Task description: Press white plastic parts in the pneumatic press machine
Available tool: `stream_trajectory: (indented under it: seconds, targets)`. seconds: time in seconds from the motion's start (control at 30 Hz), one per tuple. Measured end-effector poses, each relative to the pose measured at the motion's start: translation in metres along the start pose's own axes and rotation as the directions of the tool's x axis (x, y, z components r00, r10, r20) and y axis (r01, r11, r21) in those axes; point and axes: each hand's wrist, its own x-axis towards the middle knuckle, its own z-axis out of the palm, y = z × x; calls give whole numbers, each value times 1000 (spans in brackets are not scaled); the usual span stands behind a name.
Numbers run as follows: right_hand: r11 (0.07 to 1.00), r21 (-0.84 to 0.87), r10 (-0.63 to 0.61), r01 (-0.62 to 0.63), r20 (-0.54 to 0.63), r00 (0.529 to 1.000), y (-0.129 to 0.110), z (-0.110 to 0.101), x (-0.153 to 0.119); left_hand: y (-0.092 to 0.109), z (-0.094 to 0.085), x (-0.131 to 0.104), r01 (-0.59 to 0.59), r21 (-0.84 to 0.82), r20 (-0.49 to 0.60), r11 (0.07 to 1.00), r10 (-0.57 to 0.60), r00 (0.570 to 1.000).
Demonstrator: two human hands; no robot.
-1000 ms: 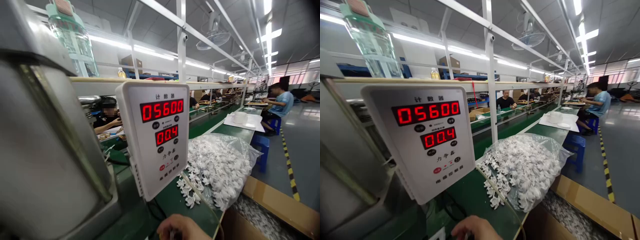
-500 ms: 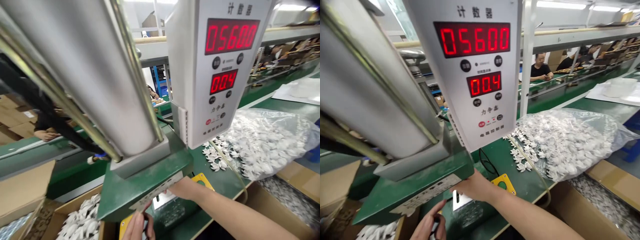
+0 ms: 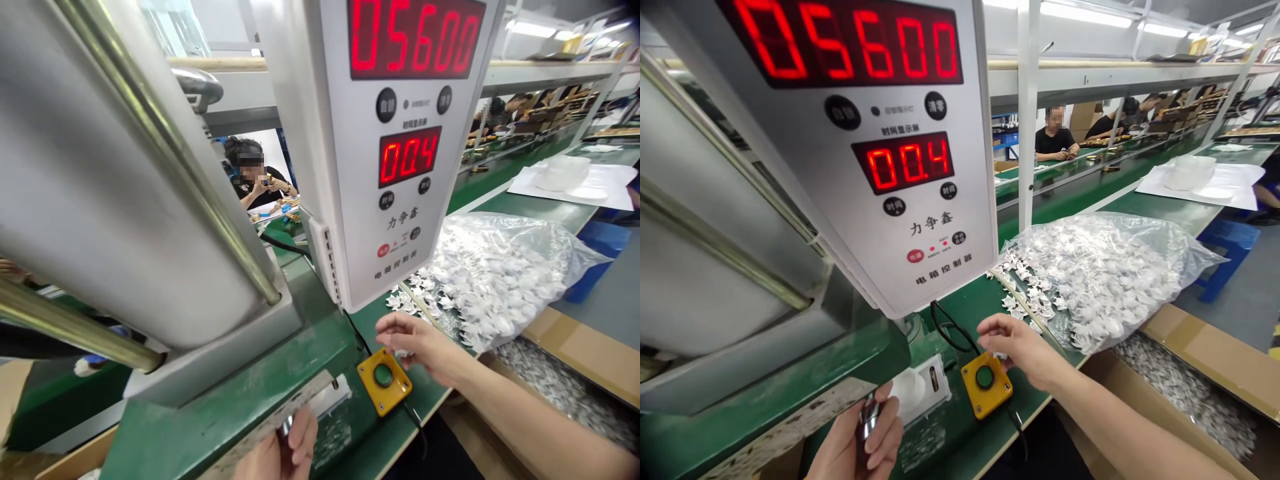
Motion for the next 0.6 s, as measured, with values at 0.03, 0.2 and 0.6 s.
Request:
stream_trajectory:
  seconds: [0.03, 0.2, 0.6]
  targets:
    - [996, -87, -2, -3, -49, 999, 7, -7, -1, -1, 5, 3, 3, -86, 30, 996, 0, 1000]
    - [808, -586, -102, -70, -255, 961, 32, -22, -7, -6, 11, 13, 62, -349, 195, 935, 8, 981]
    - [543, -838, -256, 47, -112, 960, 43, -21, -9, -1, 3, -12, -156, 122, -17, 980, 159, 987]
